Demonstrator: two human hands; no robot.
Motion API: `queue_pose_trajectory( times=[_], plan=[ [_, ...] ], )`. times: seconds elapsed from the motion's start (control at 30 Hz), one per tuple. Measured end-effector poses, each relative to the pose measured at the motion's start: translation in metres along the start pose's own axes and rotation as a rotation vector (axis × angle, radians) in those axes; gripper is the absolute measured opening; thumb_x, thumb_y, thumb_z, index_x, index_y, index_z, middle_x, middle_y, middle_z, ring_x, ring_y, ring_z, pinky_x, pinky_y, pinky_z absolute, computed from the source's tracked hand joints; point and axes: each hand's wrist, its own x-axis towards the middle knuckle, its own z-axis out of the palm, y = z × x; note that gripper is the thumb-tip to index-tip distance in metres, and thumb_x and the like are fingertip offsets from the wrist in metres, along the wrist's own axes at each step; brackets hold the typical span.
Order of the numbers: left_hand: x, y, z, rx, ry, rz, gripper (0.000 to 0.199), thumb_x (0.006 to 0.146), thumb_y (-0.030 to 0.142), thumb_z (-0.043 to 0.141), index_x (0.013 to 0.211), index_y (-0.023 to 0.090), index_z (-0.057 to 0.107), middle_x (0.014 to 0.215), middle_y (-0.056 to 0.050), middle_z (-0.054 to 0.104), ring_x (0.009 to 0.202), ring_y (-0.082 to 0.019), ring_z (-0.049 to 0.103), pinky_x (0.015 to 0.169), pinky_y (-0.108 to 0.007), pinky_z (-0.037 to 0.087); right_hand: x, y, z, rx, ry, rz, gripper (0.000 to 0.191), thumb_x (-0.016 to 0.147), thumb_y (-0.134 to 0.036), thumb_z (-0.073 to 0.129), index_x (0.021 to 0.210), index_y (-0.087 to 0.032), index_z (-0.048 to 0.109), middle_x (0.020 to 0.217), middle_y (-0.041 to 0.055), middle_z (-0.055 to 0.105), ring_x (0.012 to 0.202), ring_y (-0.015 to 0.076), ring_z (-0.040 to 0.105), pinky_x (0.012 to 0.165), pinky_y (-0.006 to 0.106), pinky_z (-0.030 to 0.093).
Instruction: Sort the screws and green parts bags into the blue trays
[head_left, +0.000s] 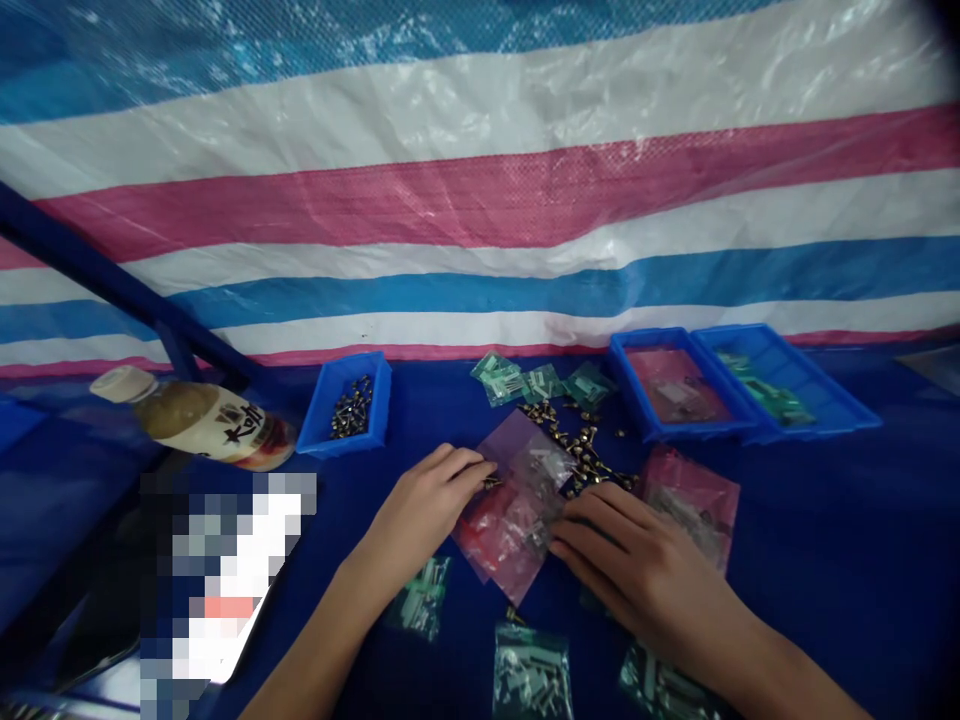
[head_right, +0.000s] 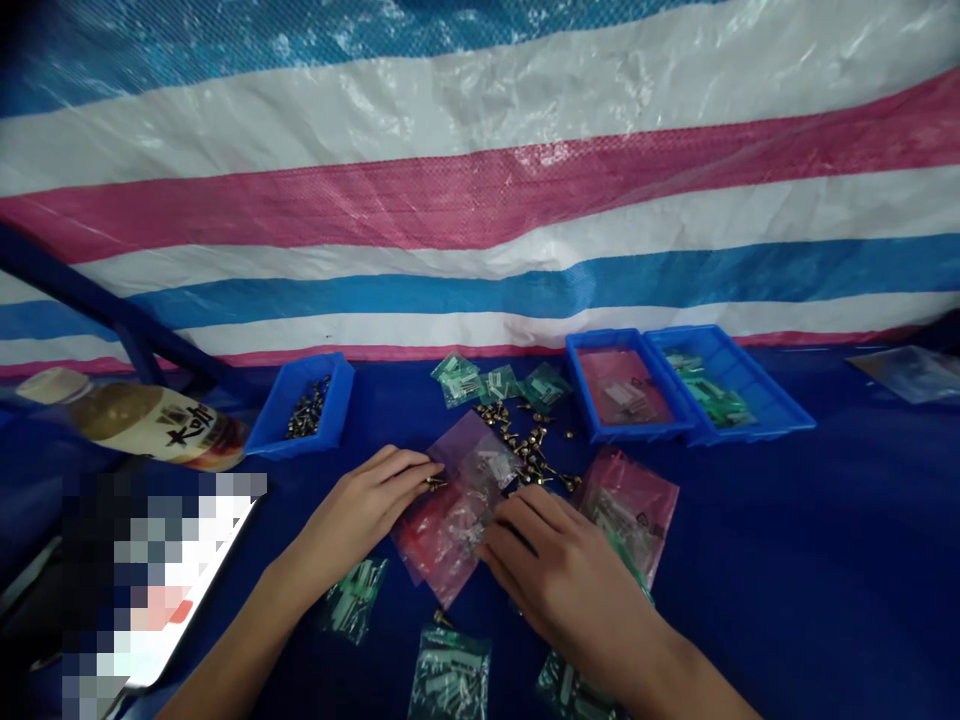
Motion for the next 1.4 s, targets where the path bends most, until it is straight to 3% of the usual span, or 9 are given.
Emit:
queue_pose_trajectory(
  times=[0.17,0.33,0.57,0.87,1.13,1.4],
  plan=[
    [0.005,0.004,0.003,-0.031,0.061,-0.082,0.016,0.096,0.02,0.053,0.107,0.019,0.064,0.103,-0.003,0.066,0.096,-0.019,0.058,0.085,-0.035,0.053,0.001,-0.001,-0.001,0.008,-0.012,0.017,0.019,0.097,-0.018,0.049,0.099,-0.018,0.068,0.09,0.0072,0.065,0.089,0.0206,0.059,0.077,0.037,0.052],
    [0.005,0.008,0.0,-0.018,0.146,-0.094,0.013,0.096,0.018,0.053,0.105,0.018,0.063,0.102,-0.005,0.065,0.094,-0.019,0.057,0.082,-0.035,0.053,0.001,-0.002,-0.001,0.094,0.019,0.041,0.018,0.098,-0.019,0.049,0.103,-0.019,0.066,0.093,0.0066,0.065,0.09,0.0195,0.059,0.078,0.036,0.052],
    [0.003,0.036,0.0,-0.14,0.25,0.222,0.014,0.097,0.015,0.051,0.107,0.013,0.061,0.105,-0.007,0.068,0.1,-0.019,0.059,0.088,-0.036,0.055,0.0,-0.003,0.004,0.248,0.018,0.218,0.025,0.098,-0.022,0.049,0.122,-0.021,0.056,0.104,0.0059,0.064,0.098,0.0201,0.056,0.083,0.037,0.051],
    [0.001,0.047,0.01,-0.361,0.297,0.228,0.016,0.094,0.013,0.056,0.109,0.016,0.061,0.1,-0.005,0.07,0.093,-0.017,0.063,0.086,-0.033,0.055,0.002,-0.007,0.007,0.265,0.004,0.2,0.018,0.099,-0.018,0.044,0.092,-0.019,0.061,0.09,0.0061,0.063,0.087,0.0189,0.056,0.074,0.035,0.051],
    [0.002,0.045,0.01,-0.462,0.128,0.083,0.009,0.093,0.022,0.06,0.101,0.017,0.06,0.095,-0.003,0.066,0.092,-0.016,0.056,0.083,-0.031,0.05,-0.001,-0.007,0.007,0.387,0.032,0.201,0.015,0.097,-0.015,0.05,0.103,-0.022,0.062,0.092,0.0036,0.063,0.09,0.0179,0.055,0.075,0.033,0.05],
    [0.004,0.047,0.006,-0.459,0.051,0.077,0.01,0.093,0.026,0.06,0.095,0.017,0.061,0.092,-0.002,0.067,0.092,-0.016,0.057,0.083,-0.028,0.05,-0.005,-0.004,0.008,0.272,0.047,0.077,0.013,0.096,-0.013,0.05,0.1,-0.019,0.061,0.093,0.0052,0.063,0.089,0.0182,0.056,0.075,0.034,0.051]
  ],
)
